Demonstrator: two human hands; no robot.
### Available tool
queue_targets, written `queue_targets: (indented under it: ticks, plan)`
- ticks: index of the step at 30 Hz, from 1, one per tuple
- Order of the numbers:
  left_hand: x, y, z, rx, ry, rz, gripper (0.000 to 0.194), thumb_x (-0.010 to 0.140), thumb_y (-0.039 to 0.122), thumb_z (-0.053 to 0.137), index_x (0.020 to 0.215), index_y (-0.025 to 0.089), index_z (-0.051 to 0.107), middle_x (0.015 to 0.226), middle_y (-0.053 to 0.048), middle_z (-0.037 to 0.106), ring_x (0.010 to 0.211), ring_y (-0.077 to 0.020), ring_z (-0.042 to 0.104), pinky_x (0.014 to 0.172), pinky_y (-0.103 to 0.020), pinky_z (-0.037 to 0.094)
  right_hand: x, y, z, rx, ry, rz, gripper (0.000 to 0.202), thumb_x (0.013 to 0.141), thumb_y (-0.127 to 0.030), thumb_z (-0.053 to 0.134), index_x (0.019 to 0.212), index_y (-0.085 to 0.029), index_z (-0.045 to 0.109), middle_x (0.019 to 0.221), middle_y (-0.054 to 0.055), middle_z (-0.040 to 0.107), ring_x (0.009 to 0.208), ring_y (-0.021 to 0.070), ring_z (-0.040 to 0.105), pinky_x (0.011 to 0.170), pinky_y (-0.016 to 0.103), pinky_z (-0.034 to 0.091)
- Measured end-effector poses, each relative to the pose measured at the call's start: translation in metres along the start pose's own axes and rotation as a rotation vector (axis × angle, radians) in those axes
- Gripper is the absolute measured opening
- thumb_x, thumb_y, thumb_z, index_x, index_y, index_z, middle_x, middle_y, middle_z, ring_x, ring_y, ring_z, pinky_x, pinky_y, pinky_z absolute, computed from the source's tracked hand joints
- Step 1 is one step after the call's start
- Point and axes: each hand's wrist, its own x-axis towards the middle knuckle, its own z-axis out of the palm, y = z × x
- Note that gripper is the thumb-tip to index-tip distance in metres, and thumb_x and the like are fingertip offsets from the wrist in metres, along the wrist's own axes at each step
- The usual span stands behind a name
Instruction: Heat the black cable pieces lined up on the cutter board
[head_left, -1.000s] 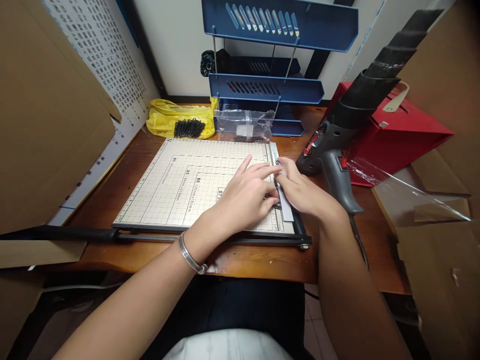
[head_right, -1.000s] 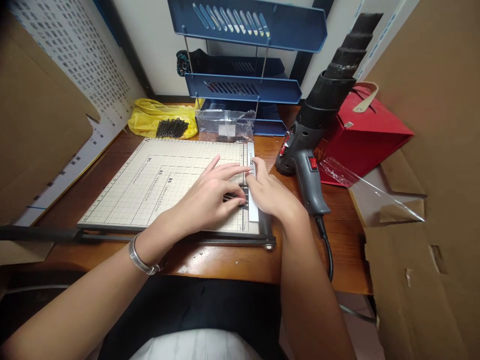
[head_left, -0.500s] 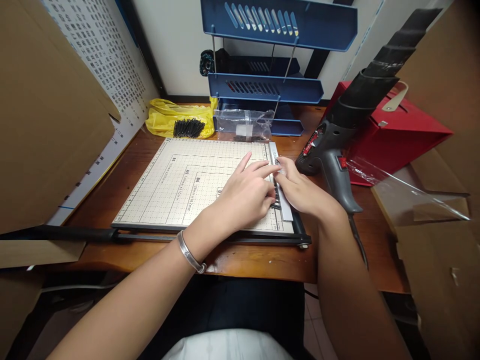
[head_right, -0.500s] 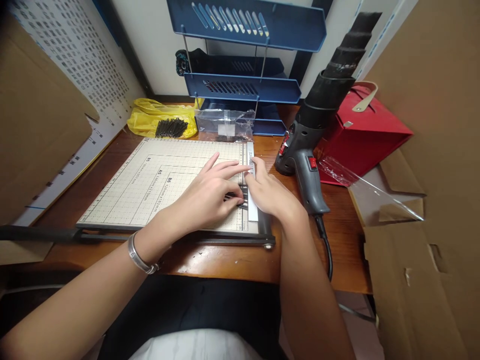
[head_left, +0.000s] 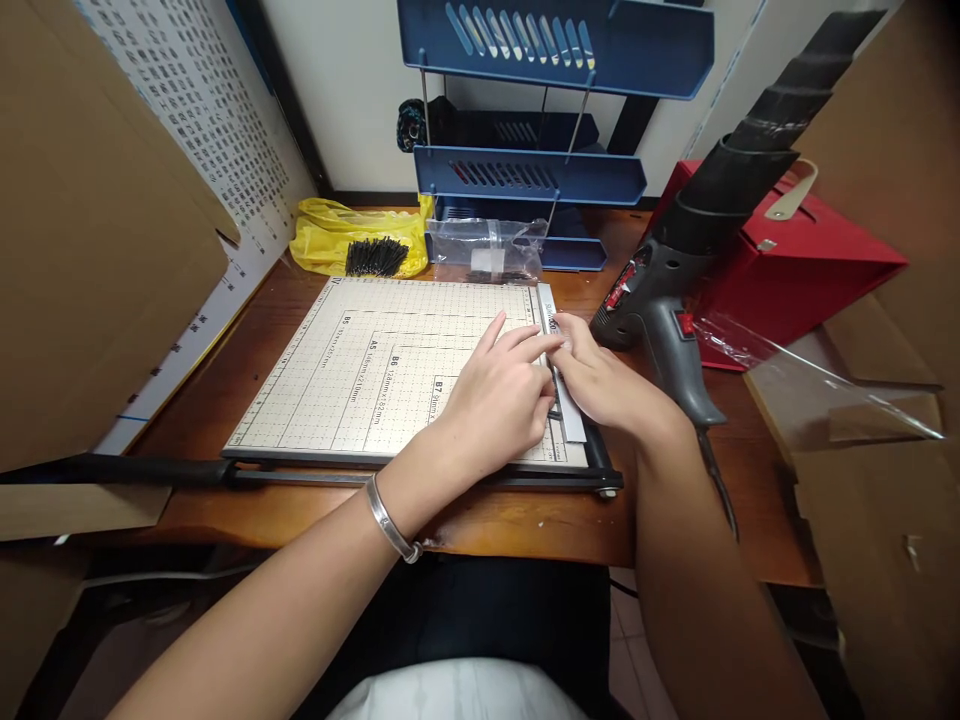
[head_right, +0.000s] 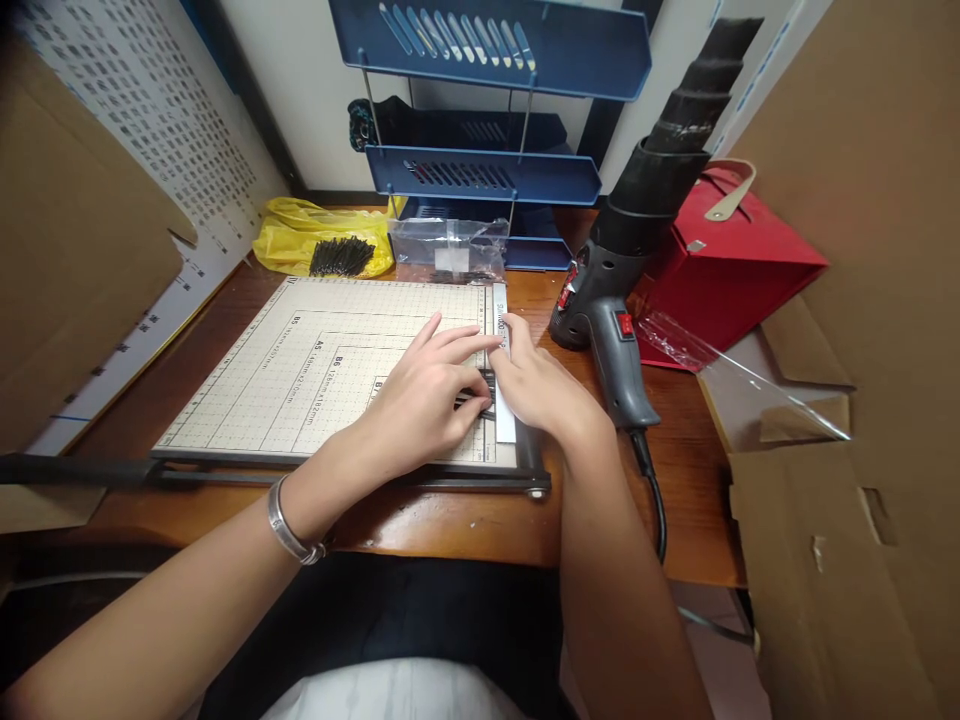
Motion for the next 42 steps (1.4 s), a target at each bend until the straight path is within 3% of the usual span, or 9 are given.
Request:
queue_targets:
  ticks: [4,12,21,27,34,42]
  plan:
    - [0.0,-0.001,-0.001,-0.038,-0.004,-0.006,0.016,0.087,0.01,0.067,0.082,0.018,0.08,0.142,-0.007,0.066,0.139,-0.0319,0.054,0.13,-0.059,0.024,0.001,0.001,0.0,0.0,0.009,-0.012,0.065,0.103,-0.048,0.027,0.161,-0.02,0.022,0.164,0.015,0.036,0.147,0.0318,0.046,0.121,0.054,0.038]
    - [-0.014,-0.007,-0.019,-0.102,-0.016,-0.03,0.008,0.087,0.017,0.073,0.086,0.022,0.08,0.147,-0.006,0.062,0.144,-0.0321,0.049,0.13,-0.064,0.017,0.0,0.003,0.001,0.004,0.017,-0.002,0.068,0.103,-0.058,0.025,0.161,-0.023,0.023,0.163,0.014,0.038,0.148,0.0345,0.045,0.122,0.057,0.036]
    - [-0.015,-0.004,-0.01,-0.063,-0.013,-0.032,0.012,0.087,0.015,0.071,0.081,0.022,0.079,0.144,-0.004,0.064,0.143,-0.0324,0.05,0.13,-0.063,0.018,0.002,0.004,0.001,0.0,0.005,-0.005,0.068,0.103,-0.058,0.024,0.162,-0.022,0.021,0.167,0.012,0.031,0.152,0.0315,0.039,0.125,0.054,0.031]
    - [-0.014,-0.002,-0.007,-0.03,0.012,-0.029,0.013,0.088,0.014,0.069,0.082,0.02,0.078,0.143,-0.006,0.065,0.14,-0.0334,0.053,0.128,-0.063,0.022,0.0,0.001,0.0,0.005,-0.01,0.008,0.068,0.103,-0.058,0.024,0.161,-0.022,0.021,0.164,0.016,0.037,0.146,0.0355,0.046,0.121,0.058,0.035]
    - [-0.022,-0.004,-0.01,-0.046,0.033,-0.061,0.001,0.087,0.019,0.074,0.087,0.019,0.075,0.145,-0.009,0.063,0.141,-0.0326,0.052,0.129,-0.063,0.021,0.002,0.003,0.0,-0.005,-0.004,-0.012,0.068,0.103,-0.055,0.028,0.16,-0.021,0.023,0.162,0.017,0.04,0.143,0.0353,0.049,0.119,0.057,0.038]
    - [-0.021,-0.003,-0.006,-0.018,0.043,-0.059,0.011,0.091,0.018,0.068,0.084,0.019,0.076,0.144,-0.009,0.064,0.141,-0.0328,0.053,0.128,-0.063,0.022,0.0,-0.001,0.0,-0.034,-0.003,0.017,0.073,0.1,-0.053,0.037,0.162,-0.02,0.021,0.161,0.018,0.04,0.144,0.0353,0.049,0.119,0.056,0.039]
